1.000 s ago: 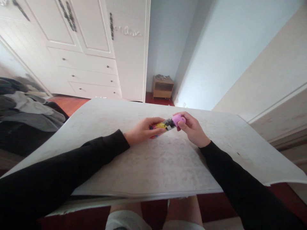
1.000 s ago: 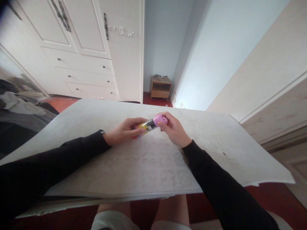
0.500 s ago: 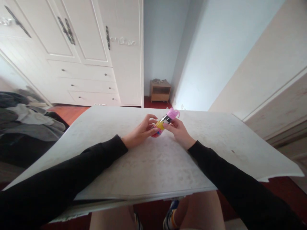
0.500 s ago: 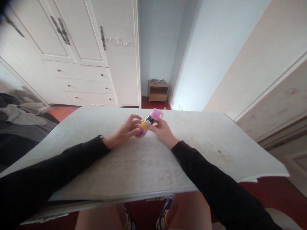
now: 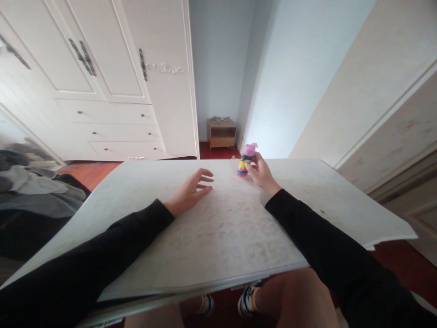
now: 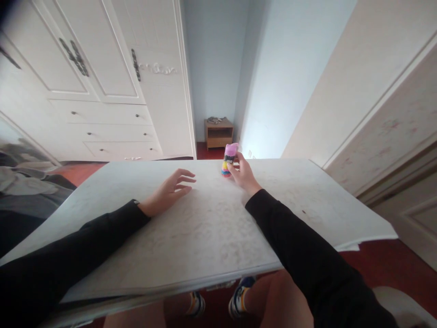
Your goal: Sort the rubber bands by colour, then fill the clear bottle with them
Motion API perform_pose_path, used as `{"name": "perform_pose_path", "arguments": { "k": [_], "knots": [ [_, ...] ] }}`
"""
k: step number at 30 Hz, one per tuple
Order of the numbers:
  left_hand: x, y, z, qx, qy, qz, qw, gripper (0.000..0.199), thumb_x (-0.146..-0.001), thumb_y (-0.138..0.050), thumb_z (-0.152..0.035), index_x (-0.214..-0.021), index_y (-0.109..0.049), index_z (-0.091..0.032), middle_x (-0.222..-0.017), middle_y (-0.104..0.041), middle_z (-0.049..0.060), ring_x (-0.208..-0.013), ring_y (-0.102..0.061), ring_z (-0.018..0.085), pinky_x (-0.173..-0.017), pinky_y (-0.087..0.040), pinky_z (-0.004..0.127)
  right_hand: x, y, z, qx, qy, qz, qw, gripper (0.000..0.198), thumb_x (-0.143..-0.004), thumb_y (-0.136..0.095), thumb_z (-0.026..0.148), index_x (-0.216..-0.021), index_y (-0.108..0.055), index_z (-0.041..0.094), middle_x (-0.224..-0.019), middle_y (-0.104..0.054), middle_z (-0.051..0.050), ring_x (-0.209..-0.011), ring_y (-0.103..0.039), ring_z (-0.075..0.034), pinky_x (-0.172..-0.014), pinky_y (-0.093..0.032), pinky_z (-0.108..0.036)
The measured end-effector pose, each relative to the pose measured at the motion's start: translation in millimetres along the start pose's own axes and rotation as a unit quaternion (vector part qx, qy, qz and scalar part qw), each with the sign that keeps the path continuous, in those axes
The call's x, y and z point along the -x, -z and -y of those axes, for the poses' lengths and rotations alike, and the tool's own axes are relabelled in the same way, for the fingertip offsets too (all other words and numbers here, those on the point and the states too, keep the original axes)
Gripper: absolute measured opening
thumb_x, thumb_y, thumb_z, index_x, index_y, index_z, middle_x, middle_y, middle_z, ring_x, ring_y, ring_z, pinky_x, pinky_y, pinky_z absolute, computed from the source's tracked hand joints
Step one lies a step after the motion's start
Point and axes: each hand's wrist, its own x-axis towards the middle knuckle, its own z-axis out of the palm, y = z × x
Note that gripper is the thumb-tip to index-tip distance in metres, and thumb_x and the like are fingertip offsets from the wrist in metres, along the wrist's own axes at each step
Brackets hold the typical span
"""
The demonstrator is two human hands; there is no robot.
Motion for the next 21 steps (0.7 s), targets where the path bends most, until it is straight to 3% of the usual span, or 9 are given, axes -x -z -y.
{"name": "perform_pose_path", "arguments": {
  "k": [6,9,14,18,21],
  "knots": [
    [-2,3,3,-0.022,0.009,-0.003,1.000,0.032,-0.090,-0.064,-0.033,-0.116,-0.051,-0.019,-0.124,-0.063,0.013,-0.119,-0.067,0.025,-0.091,-0.061,0.043,2,-10,-7,-0.010,-0.010,0.038,0.999,0.042,-0.083,-0.070,0.040,-0.118,-0.054,0.026,-0.117,-0.065,-0.008,-0.106,-0.065,-0.024,-0.083,-0.057,-0.040],
    [-4,5,11,-0.027,0.002,-0.017,1.000,0.033,-0.088,-0.065,-0.033,-0.116,-0.052,-0.020,-0.122,-0.064,0.012,-0.117,-0.067,0.025,-0.089,-0.061,0.042,0,-6,-11,-0.025,-0.002,0.031,0.999,0.047,-0.079,-0.072,0.040,-0.120,-0.053,0.030,-0.123,-0.064,-0.007,-0.113,-0.063,-0.026,-0.093,-0.055,-0.047],
    [-11,17,24,-0.041,-0.007,-0.059,0.997,0.030,-0.085,-0.067,-0.036,-0.110,-0.059,-0.020,-0.119,-0.063,0.011,-0.113,-0.068,0.026,-0.087,-0.062,0.042,-14,20,-26,-0.070,-0.017,-0.155,0.985,0.050,-0.083,-0.062,0.053,-0.128,-0.050,0.034,-0.139,-0.058,-0.006,-0.137,-0.049,-0.028,-0.118,-0.038,-0.054],
    [-16,33,29,-0.080,-0.017,-0.090,0.993,0.028,-0.086,-0.066,-0.045,-0.090,-0.070,-0.018,-0.119,-0.064,0.012,-0.112,-0.066,0.028,-0.092,-0.060,0.044,-20,48,-45,-0.070,-0.070,-0.221,0.970,0.048,-0.088,-0.047,0.058,-0.129,-0.045,0.034,-0.151,-0.048,-0.007,-0.143,-0.043,-0.030,-0.117,-0.035,-0.062],
    [-17,41,28,-0.122,-0.014,-0.095,0.988,0.050,-0.094,-0.055,-0.053,-0.060,-0.069,-0.018,-0.119,-0.070,0.013,-0.111,-0.066,0.029,-0.106,-0.051,0.048,-21,56,-55,-0.064,-0.085,-0.240,0.965,0.045,-0.090,-0.043,0.056,-0.130,-0.043,0.035,-0.155,-0.045,-0.006,-0.145,-0.040,-0.029,-0.118,-0.034,-0.063]
  ]
}}
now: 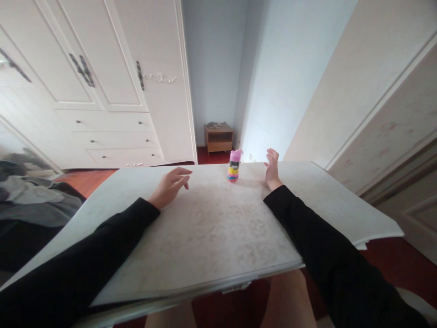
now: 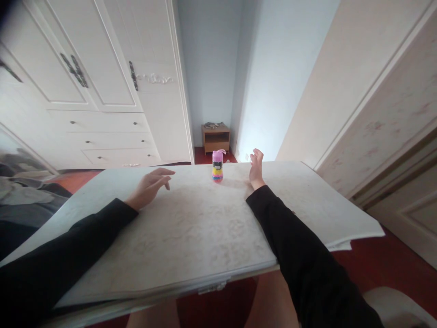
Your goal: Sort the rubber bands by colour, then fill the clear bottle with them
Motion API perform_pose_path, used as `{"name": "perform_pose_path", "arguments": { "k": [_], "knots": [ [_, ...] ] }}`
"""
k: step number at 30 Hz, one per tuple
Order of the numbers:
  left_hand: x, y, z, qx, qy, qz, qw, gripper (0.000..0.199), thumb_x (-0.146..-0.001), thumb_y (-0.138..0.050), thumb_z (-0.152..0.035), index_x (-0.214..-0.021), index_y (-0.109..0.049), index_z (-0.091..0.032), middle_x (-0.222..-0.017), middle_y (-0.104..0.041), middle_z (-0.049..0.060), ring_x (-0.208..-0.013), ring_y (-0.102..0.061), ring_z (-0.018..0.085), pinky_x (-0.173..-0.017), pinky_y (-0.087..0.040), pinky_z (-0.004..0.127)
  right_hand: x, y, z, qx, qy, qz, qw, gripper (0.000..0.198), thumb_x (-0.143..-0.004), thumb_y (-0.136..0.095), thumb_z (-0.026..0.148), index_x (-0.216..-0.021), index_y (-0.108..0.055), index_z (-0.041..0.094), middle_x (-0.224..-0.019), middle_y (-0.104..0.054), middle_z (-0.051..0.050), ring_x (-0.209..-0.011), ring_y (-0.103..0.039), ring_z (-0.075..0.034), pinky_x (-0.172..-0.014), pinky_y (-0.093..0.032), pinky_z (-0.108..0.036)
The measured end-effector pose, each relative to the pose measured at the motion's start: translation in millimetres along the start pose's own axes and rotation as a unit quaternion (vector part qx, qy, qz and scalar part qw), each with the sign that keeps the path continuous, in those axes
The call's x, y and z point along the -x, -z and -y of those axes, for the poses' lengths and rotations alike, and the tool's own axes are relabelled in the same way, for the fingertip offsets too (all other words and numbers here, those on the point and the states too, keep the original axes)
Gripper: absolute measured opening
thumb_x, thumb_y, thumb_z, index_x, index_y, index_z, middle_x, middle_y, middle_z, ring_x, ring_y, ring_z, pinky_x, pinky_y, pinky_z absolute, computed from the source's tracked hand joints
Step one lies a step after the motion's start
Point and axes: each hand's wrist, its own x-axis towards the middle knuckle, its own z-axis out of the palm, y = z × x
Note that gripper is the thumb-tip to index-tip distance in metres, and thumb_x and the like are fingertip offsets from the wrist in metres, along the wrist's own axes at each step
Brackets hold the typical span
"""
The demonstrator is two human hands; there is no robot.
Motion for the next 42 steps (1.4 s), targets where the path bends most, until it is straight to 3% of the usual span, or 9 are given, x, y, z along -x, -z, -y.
{"name": "perform_pose_path", "arguments": {
  "k": [5,10,12,14,17,26,31,35,42],
  "knots": [
    [2,0,-3,0.013,0.041,-0.011,0.999,0.067,-0.099,-0.046,-0.060,-0.047,-0.061,-0.021,-0.099,-0.079,0.010,-0.107,-0.070,0.028,-0.108,-0.048,0.044,4,-8,-2,0.007,0.034,0.043,0.998,0.048,-0.087,-0.053,0.052,-0.130,-0.045,0.033,-0.152,-0.050,-0.008,-0.144,-0.045,-0.029,-0.121,-0.034,-0.059],
    [5,-4,-4,-0.001,0.025,0.007,1.000,0.066,-0.098,-0.048,-0.049,-0.039,-0.058,-0.020,-0.127,-0.075,0.008,-0.099,-0.072,0.026,-0.103,-0.051,0.044,8,-17,-6,0.012,0.054,0.079,0.995,0.053,-0.077,-0.052,0.025,-0.130,-0.048,0.033,-0.151,-0.052,-0.007,-0.131,-0.062,-0.029,-0.114,-0.046,-0.058],
    [5,-7,-4,0.021,0.013,0.003,1.000,0.058,-0.098,-0.049,-0.048,-0.051,-0.070,-0.020,-0.125,-0.076,0.009,-0.106,-0.071,0.028,-0.103,-0.052,0.045,7,-18,-8,0.015,0.052,0.086,0.995,0.058,-0.072,-0.049,0.019,-0.128,-0.050,0.033,-0.150,-0.054,-0.006,-0.127,-0.065,-0.030,-0.112,-0.049,-0.059],
    [6,-11,-4,0.050,0.008,-0.007,0.999,0.041,-0.098,-0.054,-0.045,-0.081,-0.080,-0.019,-0.121,-0.076,0.011,-0.112,-0.070,0.029,-0.104,-0.053,0.047,7,-18,-9,0.017,0.052,0.094,0.994,0.062,-0.068,-0.047,0.016,-0.128,-0.051,0.033,-0.150,-0.055,-0.005,-0.128,-0.065,-0.029,-0.112,-0.049,-0.060],
    [8,-19,-3,0.111,0.010,-0.016,0.994,0.032,-0.095,-0.056,-0.033,-0.117,-0.073,-0.017,-0.121,-0.075,0.013,-0.117,-0.070,0.029,-0.104,-0.055,0.050,7,-19,-8,0.021,0.051,0.117,0.992,0.068,-0.064,-0.046,0.014,-0.129,-0.052,0.033,-0.151,-0.055,-0.003,-0.134,-0.062,-0.030,-0.114,-0.048,-0.060],
    [11,-25,0,0.216,-0.002,-0.017,0.976,0.055,-0.074,-0.048,-0.008,-0.124,-0.063,-0.024,-0.148,-0.057,0.008,-0.144,-0.052,0.030,-0.120,-0.042,0.058,12,-21,-5,0.045,0.047,0.190,0.980,0.071,-0.064,-0.048,0.014,-0.133,-0.053,0.034,-0.156,-0.054,0.000,-0.141,-0.056,-0.032,-0.117,-0.044,-0.062],
    [13,-23,-15,0.411,0.103,0.040,0.905,0.061,-0.072,-0.058,-0.008,-0.128,-0.057,-0.031,-0.162,-0.042,0.003,-0.136,-0.060,0.034,-0.122,-0.038,0.062,13,-23,-4,0.048,0.039,0.197,0.978,0.072,-0.065,-0.049,0.014,-0.134,-0.054,0.034,-0.157,-0.053,0.001,-0.141,-0.055,-0.033,-0.118,-0.043,-0.064],
    [14,-19,-24,0.496,0.157,0.084,0.850,0.074,-0.064,-0.054,-0.001,-0.131,-0.055,-0.032,-0.165,-0.040,0.002,-0.133,-0.063,0.034,-0.127,-0.030,0.062,15,-23,2,0.045,0.036,0.206,0.977,0.071,-0.065,-0.051,0.013,-0.133,-0.055,0.034,-0.156,-0.054,0.001,-0.142,-0.055,-0.035,-0.117,-0.043,-0.065],
    [17,-18,-33,0.526,0.160,0.164,0.819,0.082,-0.060,-0.049,0.000,-0.136,-0.054,-0.033,-0.168,-0.036,0.002,-0.138,-0.058,0.037,-0.125,-0.030,0.064,19,-22,8,0.034,0.028,0.216,0.975,0.070,-0.064,-0.053,0.013,-0.131,-0.057,0.035,-0.156,-0.055,0.002,-0.144,-0.052,-0.038,-0.118,-0.038,-0.069]
  ]
}}
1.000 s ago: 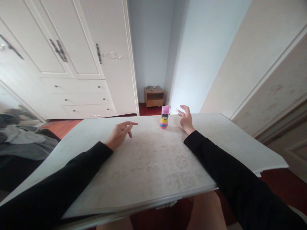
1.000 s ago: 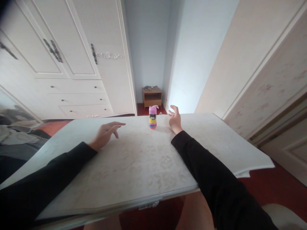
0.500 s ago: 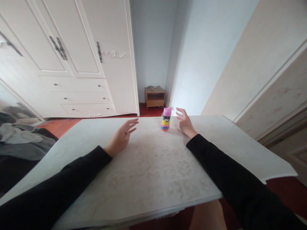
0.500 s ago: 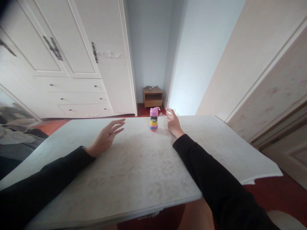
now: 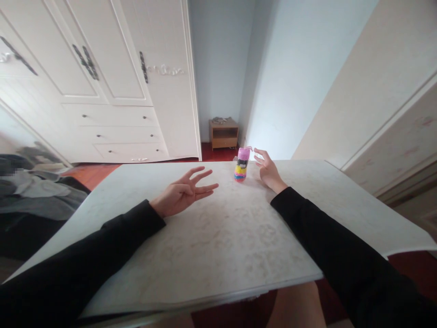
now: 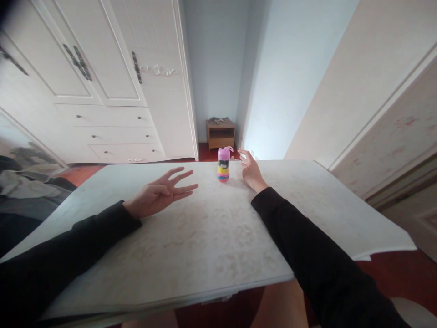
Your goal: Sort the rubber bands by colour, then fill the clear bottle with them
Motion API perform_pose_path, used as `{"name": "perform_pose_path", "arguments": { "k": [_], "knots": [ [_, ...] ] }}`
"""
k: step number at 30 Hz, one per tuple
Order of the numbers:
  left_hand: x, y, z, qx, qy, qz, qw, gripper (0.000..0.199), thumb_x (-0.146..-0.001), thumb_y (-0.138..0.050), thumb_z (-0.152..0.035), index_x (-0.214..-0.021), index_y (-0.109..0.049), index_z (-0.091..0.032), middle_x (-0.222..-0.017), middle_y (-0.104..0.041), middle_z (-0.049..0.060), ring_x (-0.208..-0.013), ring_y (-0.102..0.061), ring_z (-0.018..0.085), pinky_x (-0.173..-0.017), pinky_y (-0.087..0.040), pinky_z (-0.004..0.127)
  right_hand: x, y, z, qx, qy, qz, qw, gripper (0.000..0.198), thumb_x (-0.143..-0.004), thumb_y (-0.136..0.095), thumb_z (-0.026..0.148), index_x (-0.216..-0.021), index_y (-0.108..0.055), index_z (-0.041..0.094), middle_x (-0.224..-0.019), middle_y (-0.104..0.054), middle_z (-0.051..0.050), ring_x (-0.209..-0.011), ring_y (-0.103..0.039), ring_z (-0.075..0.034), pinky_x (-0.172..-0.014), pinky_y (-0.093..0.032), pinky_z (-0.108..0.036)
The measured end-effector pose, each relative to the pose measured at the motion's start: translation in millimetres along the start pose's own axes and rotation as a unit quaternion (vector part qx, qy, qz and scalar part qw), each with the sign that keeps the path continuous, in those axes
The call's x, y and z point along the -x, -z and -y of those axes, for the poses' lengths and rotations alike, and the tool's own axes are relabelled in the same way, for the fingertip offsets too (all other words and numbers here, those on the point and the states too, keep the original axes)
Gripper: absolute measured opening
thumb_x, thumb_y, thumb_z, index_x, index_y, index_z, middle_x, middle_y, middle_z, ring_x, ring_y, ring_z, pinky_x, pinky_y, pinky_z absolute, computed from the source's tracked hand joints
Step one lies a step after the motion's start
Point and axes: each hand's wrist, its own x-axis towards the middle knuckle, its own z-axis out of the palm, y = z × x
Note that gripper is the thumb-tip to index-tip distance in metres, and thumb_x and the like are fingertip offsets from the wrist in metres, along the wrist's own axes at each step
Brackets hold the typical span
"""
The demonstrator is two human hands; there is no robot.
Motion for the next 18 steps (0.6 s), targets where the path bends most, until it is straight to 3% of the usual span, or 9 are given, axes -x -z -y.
{"name": "perform_pose_path", "arguments": {
  "k": [5,13,18],
  "knots": [
    [2.0,-3.0,0.5,0.015,0.024,0.026,0.999,0.084,-0.061,-0.050,0.001,-0.138,-0.054,-0.034,-0.169,-0.035,0.002,-0.137,-0.058,0.037,-0.126,-0.028,0.063,1.0,-1.6,2.7,-0.013,-0.005,0.009,1.000,0.069,-0.064,-0.053,0.015,-0.131,-0.055,0.034,-0.159,-0.050,0.001,-0.145,-0.051,-0.038,-0.119,-0.038,-0.067],
    [2.7,-6.0,0.3,0.028,0.035,0.029,0.999,0.077,-0.066,-0.053,0.001,-0.136,-0.056,-0.032,-0.169,-0.035,0.003,-0.136,-0.060,0.037,-0.127,-0.026,0.062,1.2,2.3,8.1,-0.131,-0.029,-0.063,0.989,0.056,-0.069,-0.055,0.020,-0.123,-0.052,0.035,-0.158,-0.047,0.000,-0.132,-0.063,-0.034,-0.114,-0.046,-0.061],
    [3.9,-7.4,0.4,0.022,0.037,0.031,0.999,0.077,-0.066,-0.053,0.001,-0.134,-0.058,-0.032,-0.168,-0.036,0.003,-0.135,-0.060,0.037,-0.127,-0.027,0.064,0.9,5.4,5.9,-0.129,-0.029,-0.051,0.990,0.056,-0.071,-0.057,0.025,-0.125,-0.048,0.039,-0.162,-0.045,0.001,-0.131,-0.064,-0.035,-0.111,-0.049,-0.061]
  ]
}}
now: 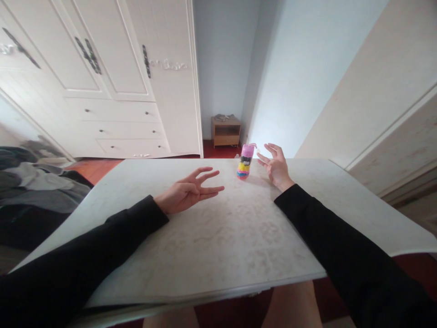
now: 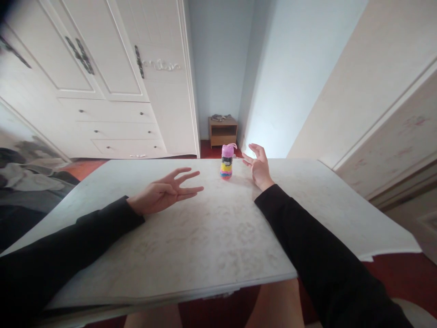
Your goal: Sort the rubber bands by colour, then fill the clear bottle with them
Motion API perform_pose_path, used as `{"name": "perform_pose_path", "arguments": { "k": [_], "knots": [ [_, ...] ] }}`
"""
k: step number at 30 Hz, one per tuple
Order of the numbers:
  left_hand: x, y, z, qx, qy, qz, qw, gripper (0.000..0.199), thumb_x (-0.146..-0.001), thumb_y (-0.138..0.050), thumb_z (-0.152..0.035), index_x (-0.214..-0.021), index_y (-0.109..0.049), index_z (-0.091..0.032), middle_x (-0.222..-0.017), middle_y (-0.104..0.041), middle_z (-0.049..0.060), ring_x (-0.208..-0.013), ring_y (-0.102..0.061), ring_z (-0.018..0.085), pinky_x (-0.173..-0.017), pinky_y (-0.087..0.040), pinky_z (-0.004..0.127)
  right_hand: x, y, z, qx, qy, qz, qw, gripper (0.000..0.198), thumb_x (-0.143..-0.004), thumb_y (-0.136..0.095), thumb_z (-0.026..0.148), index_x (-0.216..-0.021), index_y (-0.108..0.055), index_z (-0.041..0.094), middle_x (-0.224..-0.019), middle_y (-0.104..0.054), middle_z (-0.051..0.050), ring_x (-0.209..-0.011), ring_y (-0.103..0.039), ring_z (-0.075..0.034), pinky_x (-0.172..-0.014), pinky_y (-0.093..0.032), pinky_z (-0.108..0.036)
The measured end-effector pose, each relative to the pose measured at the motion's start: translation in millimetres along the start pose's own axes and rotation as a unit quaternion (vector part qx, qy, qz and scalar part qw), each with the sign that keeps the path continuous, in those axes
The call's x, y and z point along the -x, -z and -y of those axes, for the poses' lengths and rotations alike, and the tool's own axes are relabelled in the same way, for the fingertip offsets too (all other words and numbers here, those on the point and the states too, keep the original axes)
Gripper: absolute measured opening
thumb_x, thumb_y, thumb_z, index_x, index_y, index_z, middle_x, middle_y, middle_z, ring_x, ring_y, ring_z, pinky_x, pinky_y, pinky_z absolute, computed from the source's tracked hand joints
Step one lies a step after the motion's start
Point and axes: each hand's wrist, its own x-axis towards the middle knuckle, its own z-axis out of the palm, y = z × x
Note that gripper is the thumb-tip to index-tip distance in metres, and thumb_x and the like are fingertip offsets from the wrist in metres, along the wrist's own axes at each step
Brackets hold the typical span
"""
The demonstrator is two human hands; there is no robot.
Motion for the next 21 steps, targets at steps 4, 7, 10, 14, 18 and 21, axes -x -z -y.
{"name": "perform_pose_path", "arguments": {
  "k": [4,7,10,14,18,21],
  "knots": [
    [0.1,0.4,0.5,0.001,-0.005,0.004,1.000,0.079,-0.063,-0.052,0.001,-0.134,-0.058,-0.032,-0.167,-0.038,0.003,-0.136,-0.060,0.038,-0.127,-0.027,0.065,-1.4,2.3,-1.7,-0.013,-0.008,0.003,1.000,0.058,-0.067,-0.060,0.024,-0.123,-0.048,0.038,-0.162,-0.045,0.000,-0.130,-0.064,-0.035,-0.111,-0.048,-0.061],
    [-0.3,0.4,0.7,-0.012,-0.011,0.000,1.000,0.076,-0.066,-0.053,0.000,-0.134,-0.058,-0.033,-0.167,-0.038,0.003,-0.135,-0.060,0.038,-0.126,-0.028,0.067,-1.2,2.0,-2.4,-0.005,-0.009,0.012,1.000,0.059,-0.069,-0.060,0.026,-0.125,-0.047,0.038,-0.162,-0.045,-0.001,-0.130,-0.065,-0.036,-0.110,-0.049,-0.062],
    [-0.3,0.4,0.7,-0.016,-0.011,0.001,1.000,0.077,-0.065,-0.052,-0.001,-0.135,-0.057,-0.032,-0.167,-0.038,0.003,-0.136,-0.060,0.038,-0.125,-0.028,0.067,-0.1,-0.1,-2.0,-0.005,-0.017,0.013,1.000,0.057,-0.070,-0.059,0.027,-0.125,-0.047,0.038,-0.161,-0.046,-0.001,-0.129,-0.066,-0.035,-0.109,-0.049,-0.063],
    [-0.1,0.4,0.4,-0.004,-0.007,0.005,1.000,0.079,-0.063,-0.051,0.001,-0.134,-0.057,-0.032,-0.167,-0.039,0.002,-0.137,-0.058,0.038,-0.126,-0.028,0.065,1.5,-2.4,0.3,-0.017,-0.022,0.011,1.000,0.058,-0.069,-0.057,0.024,-0.124,-0.048,0.036,-0.159,-0.047,-0.002,-0.127,-0.067,-0.034,-0.111,-0.049,-0.061],
    [-0.3,-0.6,0.1,-0.006,-0.008,0.008,1.000,0.080,-0.061,-0.051,0.001,-0.134,-0.057,-0.032,-0.166,-0.040,0.002,-0.137,-0.058,0.038,-0.126,-0.027,0.066,3.0,-4.6,2.7,-0.021,-0.029,0.008,0.999,0.059,-0.067,-0.057,0.022,-0.124,-0.048,0.036,-0.159,-0.048,-0.003,-0.126,-0.067,-0.033,-0.111,-0.049,-0.061],
    [-0.3,-2.1,-0.2,-0.014,-0.012,0.003,1.000,0.078,-0.063,-0.052,0.000,-0.134,-0.058,-0.032,-0.166,-0.040,0.003,-0.136,-0.059,0.038,-0.126,-0.028,0.066,3.5,-6.3,4.2,-0.026,-0.032,0.004,0.999,0.060,-0.065,-0.057,0.021,-0.122,-0.048,0.036,-0.158,-0.050,-0.002,-0.127,-0.067,-0.034,-0.111,-0.049,-0.063]
  ]
}}
